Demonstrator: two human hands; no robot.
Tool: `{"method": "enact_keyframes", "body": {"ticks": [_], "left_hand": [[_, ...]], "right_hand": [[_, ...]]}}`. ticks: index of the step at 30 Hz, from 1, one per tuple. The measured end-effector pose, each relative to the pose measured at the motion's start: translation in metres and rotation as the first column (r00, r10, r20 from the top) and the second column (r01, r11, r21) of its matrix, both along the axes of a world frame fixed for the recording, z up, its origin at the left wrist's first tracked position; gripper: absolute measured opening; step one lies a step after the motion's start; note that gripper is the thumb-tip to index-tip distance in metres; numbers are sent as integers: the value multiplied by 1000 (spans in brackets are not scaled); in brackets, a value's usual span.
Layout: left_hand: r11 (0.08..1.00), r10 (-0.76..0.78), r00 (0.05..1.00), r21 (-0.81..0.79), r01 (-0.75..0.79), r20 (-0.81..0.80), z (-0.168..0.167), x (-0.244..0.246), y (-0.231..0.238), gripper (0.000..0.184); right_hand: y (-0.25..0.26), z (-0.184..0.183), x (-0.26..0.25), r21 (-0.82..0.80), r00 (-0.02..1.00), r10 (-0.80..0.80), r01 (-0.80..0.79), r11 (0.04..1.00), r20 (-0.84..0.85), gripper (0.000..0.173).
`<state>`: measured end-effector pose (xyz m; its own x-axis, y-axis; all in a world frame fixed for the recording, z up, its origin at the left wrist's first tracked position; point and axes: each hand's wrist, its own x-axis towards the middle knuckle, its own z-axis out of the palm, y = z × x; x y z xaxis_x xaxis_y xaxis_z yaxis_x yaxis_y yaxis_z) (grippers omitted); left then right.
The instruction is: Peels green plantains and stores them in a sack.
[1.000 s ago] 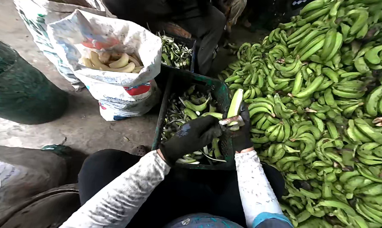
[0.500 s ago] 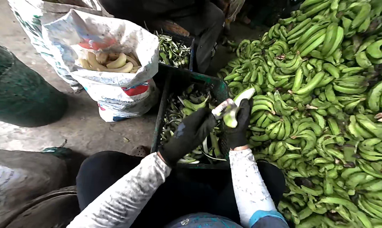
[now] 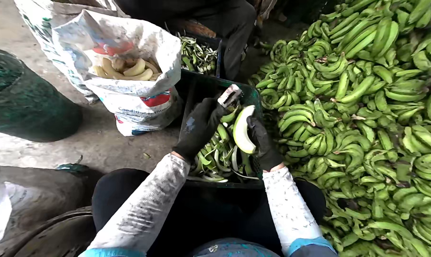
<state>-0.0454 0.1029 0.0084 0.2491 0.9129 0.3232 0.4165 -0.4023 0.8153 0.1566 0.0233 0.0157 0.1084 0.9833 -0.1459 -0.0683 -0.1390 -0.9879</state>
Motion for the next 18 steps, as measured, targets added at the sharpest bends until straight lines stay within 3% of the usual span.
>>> {"method": "enact_keyframes", "body": {"ticks": [2,6,10,14,16,18], "left_hand": [[995,-81,997,66,80,12,0,9,-16,45],[971,-94,993,214,108,-75,-7,27,-37,51],[959,-27,991,278,63,-131,-5,30,-48,53],[965,-33,993,254,62,-116,-7,19,-30,48],[975,-87,991,196,106,-103,-12,10,-11,50],[981,-130,985,129,144,-116,-12,3,3,52]], "right_hand": [[9,3,0,93,992,-112,117,989,-57,36],[31,15,-9,260,888,-255,369,892,-384,26],[21,21,-15,277,876,-356,448,850,-324,30],[25,16,-2,227,972,-203,225,947,-118,33],[18,20,8,162,1000,18,-15,987,-18,32],[5,24,20,40,964,209,-218,975,162,27]]}}
